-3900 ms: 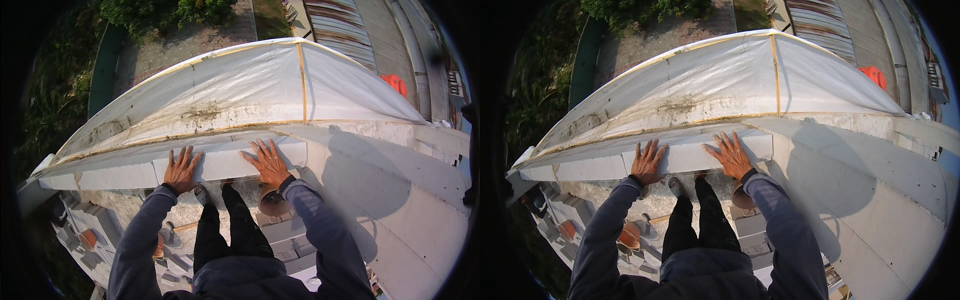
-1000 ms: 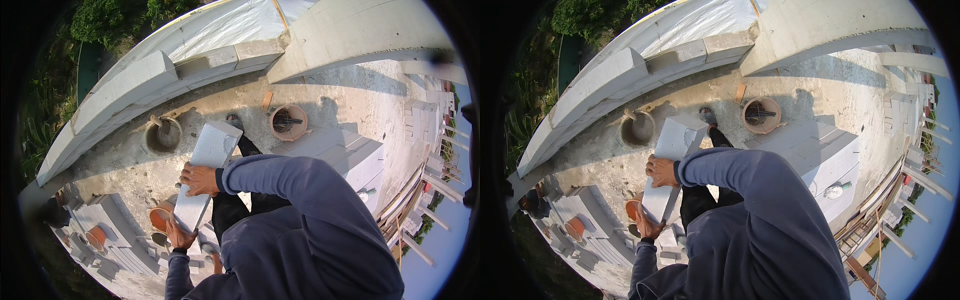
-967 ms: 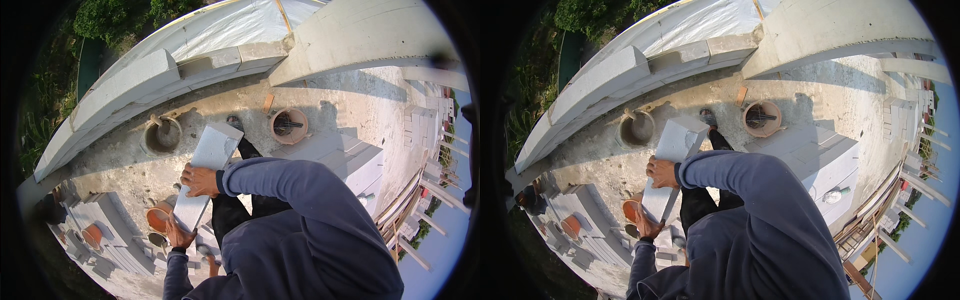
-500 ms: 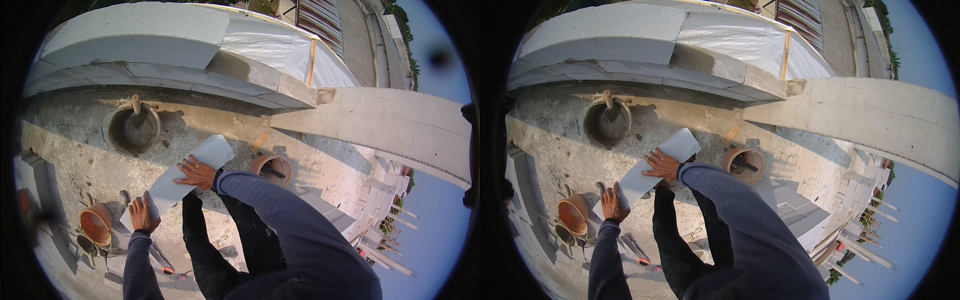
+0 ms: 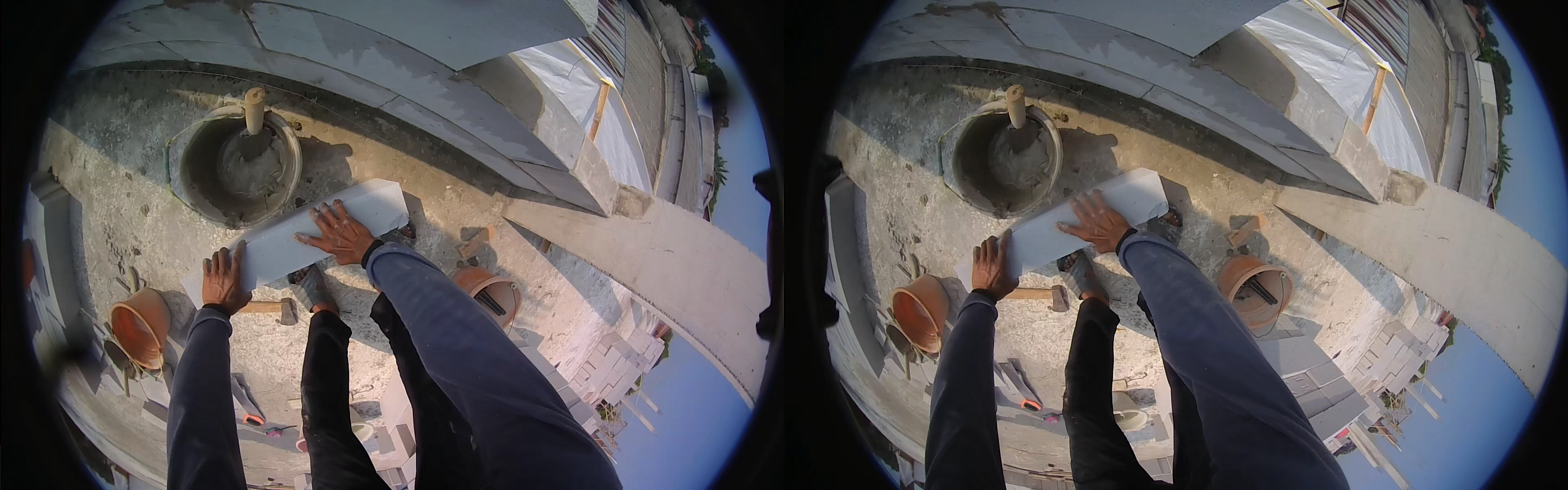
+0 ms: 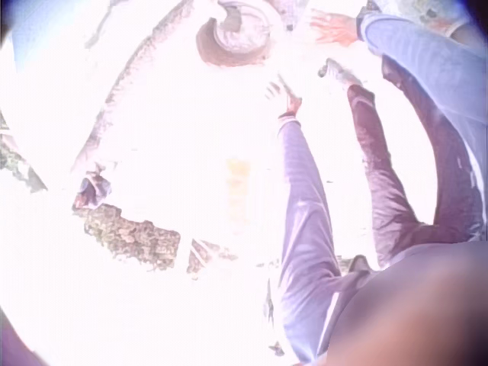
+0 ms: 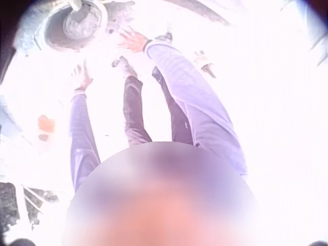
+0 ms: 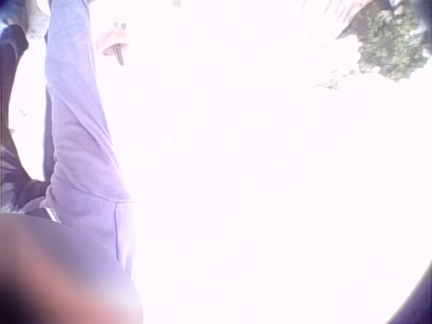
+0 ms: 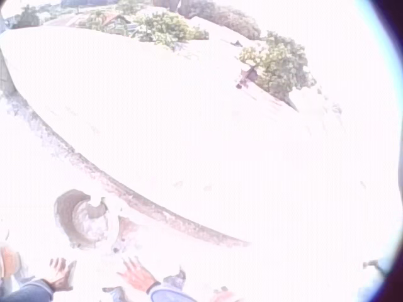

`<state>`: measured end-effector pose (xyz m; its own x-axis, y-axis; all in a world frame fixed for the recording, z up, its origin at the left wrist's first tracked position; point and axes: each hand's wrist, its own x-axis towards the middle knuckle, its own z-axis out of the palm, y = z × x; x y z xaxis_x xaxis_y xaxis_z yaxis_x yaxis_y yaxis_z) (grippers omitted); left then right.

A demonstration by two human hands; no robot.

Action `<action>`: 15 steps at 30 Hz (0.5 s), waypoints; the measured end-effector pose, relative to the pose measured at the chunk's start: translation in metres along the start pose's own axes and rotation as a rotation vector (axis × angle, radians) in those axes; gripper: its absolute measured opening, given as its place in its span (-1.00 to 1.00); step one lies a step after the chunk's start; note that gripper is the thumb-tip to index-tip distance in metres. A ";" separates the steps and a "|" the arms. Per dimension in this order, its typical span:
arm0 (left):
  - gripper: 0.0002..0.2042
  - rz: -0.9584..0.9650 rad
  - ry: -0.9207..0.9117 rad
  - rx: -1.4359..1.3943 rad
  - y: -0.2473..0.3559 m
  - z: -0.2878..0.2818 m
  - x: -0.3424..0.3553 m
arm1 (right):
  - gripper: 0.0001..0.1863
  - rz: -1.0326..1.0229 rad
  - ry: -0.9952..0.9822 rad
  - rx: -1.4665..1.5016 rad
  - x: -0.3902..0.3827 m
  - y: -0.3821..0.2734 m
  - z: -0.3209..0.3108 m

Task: The person scoops mortar from a bucket with a trowel and spreads it onto a rooftop ledge. They place white rectangular tiles onto the mortar, press them into position, and tap them with the trowel handle to level them. The person repeats this process for several tiles along the ledge.

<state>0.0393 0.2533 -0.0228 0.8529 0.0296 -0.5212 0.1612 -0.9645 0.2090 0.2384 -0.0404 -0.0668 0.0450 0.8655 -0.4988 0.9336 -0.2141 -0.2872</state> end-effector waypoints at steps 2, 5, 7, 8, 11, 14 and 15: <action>0.13 0.024 0.010 -0.015 -0.012 0.005 0.001 | -0.05 0.028 -0.016 0.020 0.008 -0.002 -0.005; 0.15 -0.001 -0.056 0.032 -0.020 0.010 0.005 | -0.09 0.035 -0.030 0.007 0.015 -0.006 -0.005; 0.16 -0.017 -0.086 0.074 -0.022 0.015 0.003 | 0.02 0.032 0.036 0.051 0.020 -0.008 0.001; 0.17 -0.015 -0.083 0.097 -0.023 0.019 0.006 | 0.08 0.050 0.004 0.056 0.022 -0.008 0.003; 0.14 -0.054 -0.142 0.035 -0.025 0.029 0.007 | 0.07 0.076 0.065 -0.051 0.020 -0.018 0.002; 0.06 -0.073 -0.112 0.011 -0.021 0.036 0.002 | -0.06 0.110 0.136 0.102 0.013 -0.028 -0.032; 0.06 -0.092 -0.076 0.058 -0.017 0.036 0.000 | -0.10 0.138 0.119 0.175 0.011 -0.032 -0.052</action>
<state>0.0189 0.2606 -0.0557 0.7951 0.1010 -0.5980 0.2062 -0.9723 0.1100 0.2271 -0.0001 -0.0206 0.2191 0.8675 -0.4466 0.8406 -0.4002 -0.3650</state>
